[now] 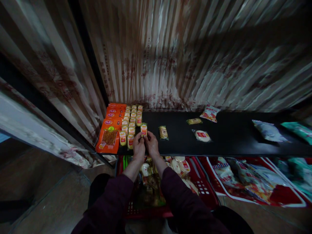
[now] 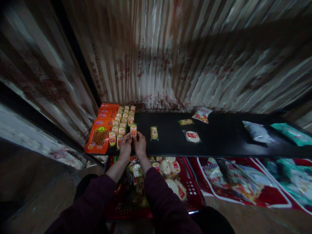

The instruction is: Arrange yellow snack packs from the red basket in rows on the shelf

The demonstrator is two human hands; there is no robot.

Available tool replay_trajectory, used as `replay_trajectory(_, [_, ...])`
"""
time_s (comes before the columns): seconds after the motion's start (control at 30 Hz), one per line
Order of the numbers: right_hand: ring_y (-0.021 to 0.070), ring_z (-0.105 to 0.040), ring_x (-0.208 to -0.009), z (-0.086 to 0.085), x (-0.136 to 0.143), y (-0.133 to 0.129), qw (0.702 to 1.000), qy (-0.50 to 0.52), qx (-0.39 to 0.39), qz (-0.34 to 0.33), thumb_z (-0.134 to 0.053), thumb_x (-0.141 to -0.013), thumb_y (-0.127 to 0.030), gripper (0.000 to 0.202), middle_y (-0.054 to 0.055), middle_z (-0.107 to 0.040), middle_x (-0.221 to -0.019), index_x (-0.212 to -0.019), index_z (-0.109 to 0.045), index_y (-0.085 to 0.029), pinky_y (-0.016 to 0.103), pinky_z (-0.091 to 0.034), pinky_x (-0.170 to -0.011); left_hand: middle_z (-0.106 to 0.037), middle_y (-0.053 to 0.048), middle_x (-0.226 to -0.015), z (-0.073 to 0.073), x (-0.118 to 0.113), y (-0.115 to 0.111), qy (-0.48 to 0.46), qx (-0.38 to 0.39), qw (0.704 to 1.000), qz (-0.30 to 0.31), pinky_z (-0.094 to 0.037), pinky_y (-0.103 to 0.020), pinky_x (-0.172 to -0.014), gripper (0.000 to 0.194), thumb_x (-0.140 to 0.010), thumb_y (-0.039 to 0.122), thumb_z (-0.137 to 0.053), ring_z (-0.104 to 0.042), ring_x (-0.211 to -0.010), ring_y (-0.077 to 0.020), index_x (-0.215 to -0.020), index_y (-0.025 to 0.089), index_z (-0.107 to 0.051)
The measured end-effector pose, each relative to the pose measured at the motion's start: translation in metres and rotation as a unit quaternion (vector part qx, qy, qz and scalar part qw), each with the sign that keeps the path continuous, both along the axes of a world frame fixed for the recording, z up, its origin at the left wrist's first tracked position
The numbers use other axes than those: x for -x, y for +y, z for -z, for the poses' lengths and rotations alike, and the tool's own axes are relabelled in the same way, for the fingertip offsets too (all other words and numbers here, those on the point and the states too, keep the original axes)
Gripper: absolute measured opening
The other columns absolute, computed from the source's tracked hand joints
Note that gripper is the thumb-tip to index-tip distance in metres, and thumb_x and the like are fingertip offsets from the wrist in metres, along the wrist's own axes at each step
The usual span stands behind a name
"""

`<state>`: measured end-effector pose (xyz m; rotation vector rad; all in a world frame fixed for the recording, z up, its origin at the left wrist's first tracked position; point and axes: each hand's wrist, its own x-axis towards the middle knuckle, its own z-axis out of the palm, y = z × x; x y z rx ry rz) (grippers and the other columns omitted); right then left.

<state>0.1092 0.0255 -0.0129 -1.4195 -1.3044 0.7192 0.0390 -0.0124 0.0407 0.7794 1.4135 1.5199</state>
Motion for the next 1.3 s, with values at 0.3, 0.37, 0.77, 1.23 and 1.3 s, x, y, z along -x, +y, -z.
replay_trajectory(0.3, [0.0203, -0.06, -0.086, 0.001, 0.004, 0.018, 1.0, -0.026, -0.01, 0.013, -0.055, -0.076, -0.029, 0.029, 0.008, -0.068, -0.095, -0.102, -0.065, -0.018, 0.036, -0.048, -0.084, -0.061, -0.008, -0.124, 0.013, 0.002, 0.019, -0.007, 0.004, 1.0, 0.024, -0.039, -0.032, -0.102, 0.03, -0.08, 0.019, -0.05, -0.053, -0.118, -0.0187, -0.107, 0.021, -0.064])
replay_trajectory(0.37, [0.0209, -0.06, -0.087, 0.002, 0.005, 0.022, 0.999, -0.034, -0.011, 0.01, -0.056, -0.076, -0.028, 0.029, 0.009, -0.068, -0.096, -0.101, -0.065, -0.018, 0.037, -0.048, -0.084, -0.059, -0.008, -0.126, 0.015, 0.001, 0.024, 0.003, 0.005, 1.0, 0.024, -0.037, -0.033, -0.104, 0.03, -0.081, 0.022, -0.05, -0.052, -0.119, -0.0187, -0.108, 0.02, -0.063])
replay_trajectory(0.77, [0.0198, -0.061, -0.088, 0.007, 0.01, 0.036, 0.999, -0.053, 0.008, 0.007, -0.053, -0.074, -0.024, 0.035, 0.006, -0.068, -0.099, -0.108, -0.062, -0.021, 0.035, -0.048, -0.084, -0.05, -0.011, -0.139, 0.031, 0.002, 0.049, 0.059, 0.025, 0.998, 0.03, -0.028, -0.033, -0.109, 0.038, -0.084, 0.032, -0.048, -0.044, -0.129, -0.0193, -0.119, 0.019, -0.058])
replay_trajectory(1.23, [0.0187, -0.06, -0.096, 0.012, 0.01, 0.048, 0.999, -0.015, -0.019, -0.026, -0.048, -0.074, -0.025, 0.037, 0.003, -0.068, -0.106, -0.109, -0.061, -0.023, 0.034, -0.045, -0.09, -0.042, -0.011, -0.145, 0.028, -0.002, 0.053, 0.081, 0.021, 0.996, 0.023, -0.017, -0.032, -0.115, 0.036, -0.082, 0.028, -0.05, -0.03, -0.138, -0.0197, -0.115, 0.018, -0.061])
replay_trajectory(1.3, [0.0192, -0.059, -0.097, 0.012, 0.01, 0.048, 0.999, -0.026, -0.017, -0.027, -0.048, -0.074, -0.024, 0.037, 0.004, -0.067, -0.108, -0.108, -0.06, -0.023, 0.035, -0.045, -0.091, -0.041, -0.011, -0.146, 0.027, -0.003, 0.052, 0.09, 0.026, 0.995, 0.025, -0.017, -0.033, -0.115, 0.037, -0.083, 0.027, -0.048, -0.03, -0.138, -0.0198, -0.116, 0.017, -0.061])
